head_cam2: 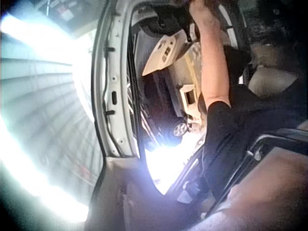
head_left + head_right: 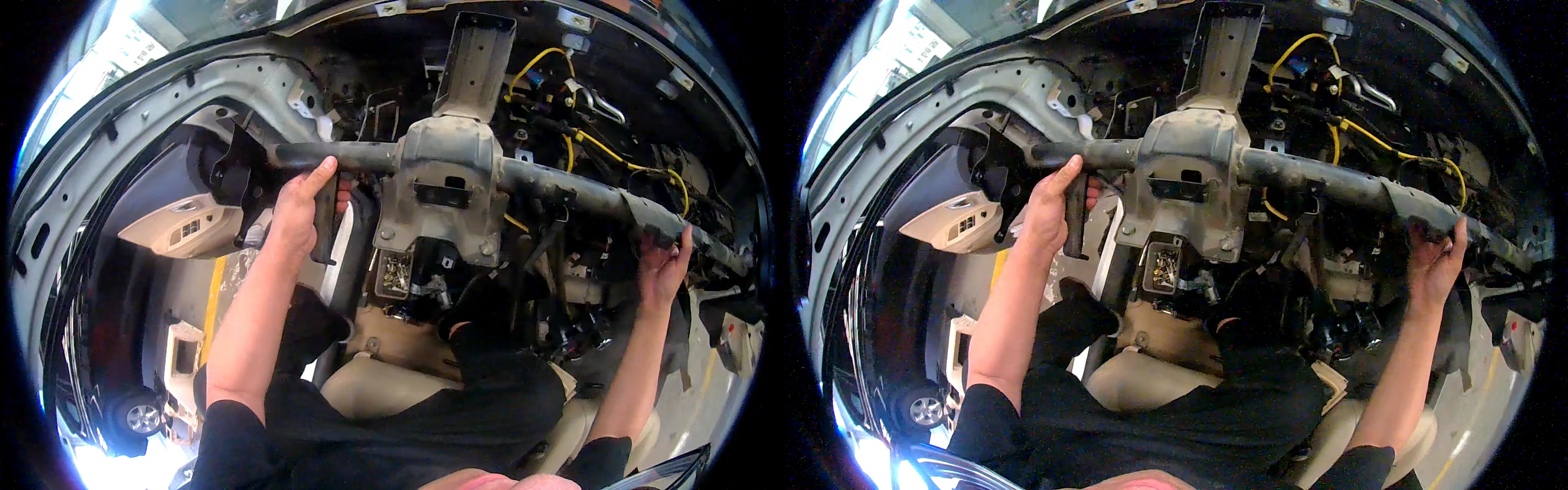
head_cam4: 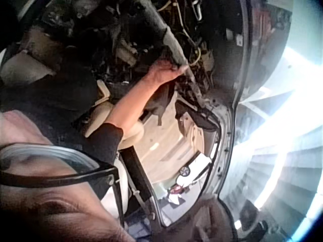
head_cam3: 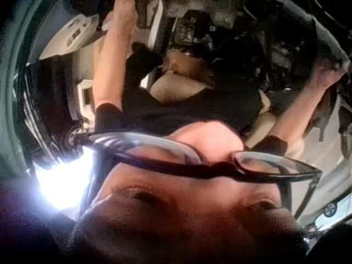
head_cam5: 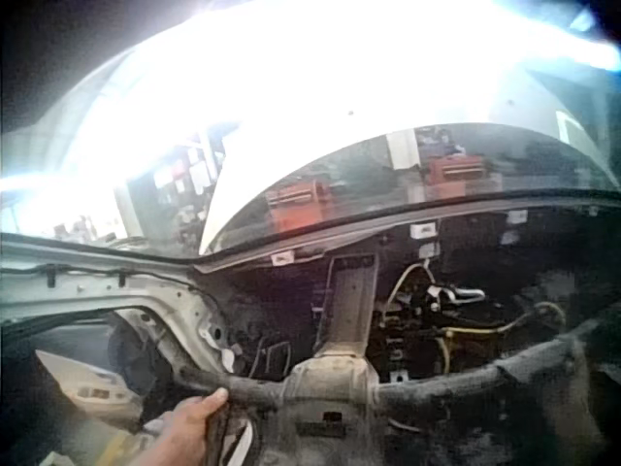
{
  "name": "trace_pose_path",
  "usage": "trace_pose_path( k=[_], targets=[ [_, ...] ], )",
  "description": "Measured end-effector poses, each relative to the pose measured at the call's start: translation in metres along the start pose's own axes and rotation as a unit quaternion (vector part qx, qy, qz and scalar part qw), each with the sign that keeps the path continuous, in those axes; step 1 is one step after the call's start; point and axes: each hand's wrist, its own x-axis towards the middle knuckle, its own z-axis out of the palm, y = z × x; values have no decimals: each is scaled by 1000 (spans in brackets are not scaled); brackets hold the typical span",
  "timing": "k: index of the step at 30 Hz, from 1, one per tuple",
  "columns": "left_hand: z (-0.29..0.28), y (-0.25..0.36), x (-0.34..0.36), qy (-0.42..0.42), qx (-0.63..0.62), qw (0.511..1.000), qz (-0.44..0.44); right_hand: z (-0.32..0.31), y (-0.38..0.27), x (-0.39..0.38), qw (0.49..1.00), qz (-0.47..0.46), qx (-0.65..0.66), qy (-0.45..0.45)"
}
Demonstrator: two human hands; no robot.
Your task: The person installs a metal crossbar into the dashboard area of a car, aligns it with mounting points, and secures it using bolts and a wrench. The person also handles wiring and a black plastic trim piece during the process.
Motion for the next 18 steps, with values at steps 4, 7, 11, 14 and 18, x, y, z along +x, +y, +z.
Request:
trace_pose_path(
  k=[4, 7, 11, 14, 18],
  targets=[
    [10, 4, 22, 6, 3, 1000, 2, 17, 6, -3, 1000, 3, -16, -14],
    [15, 2, 32, -2, 10, 1000, -4, 18, 5, 2, 999, -5, -17, -27],
    [18, 7, 31, -17, 38, 998, -48, 37, 18, 7, 989, -54, -5, 134],
    [6, 11, 24, -46, 58, 993, -91, 112, 36, -1, 956, -95, 39, 274],
    [2, 12, 21, -40, 33, 991, -121, 124, 52, -8, 953, -128, 121, 245]
  ],
)
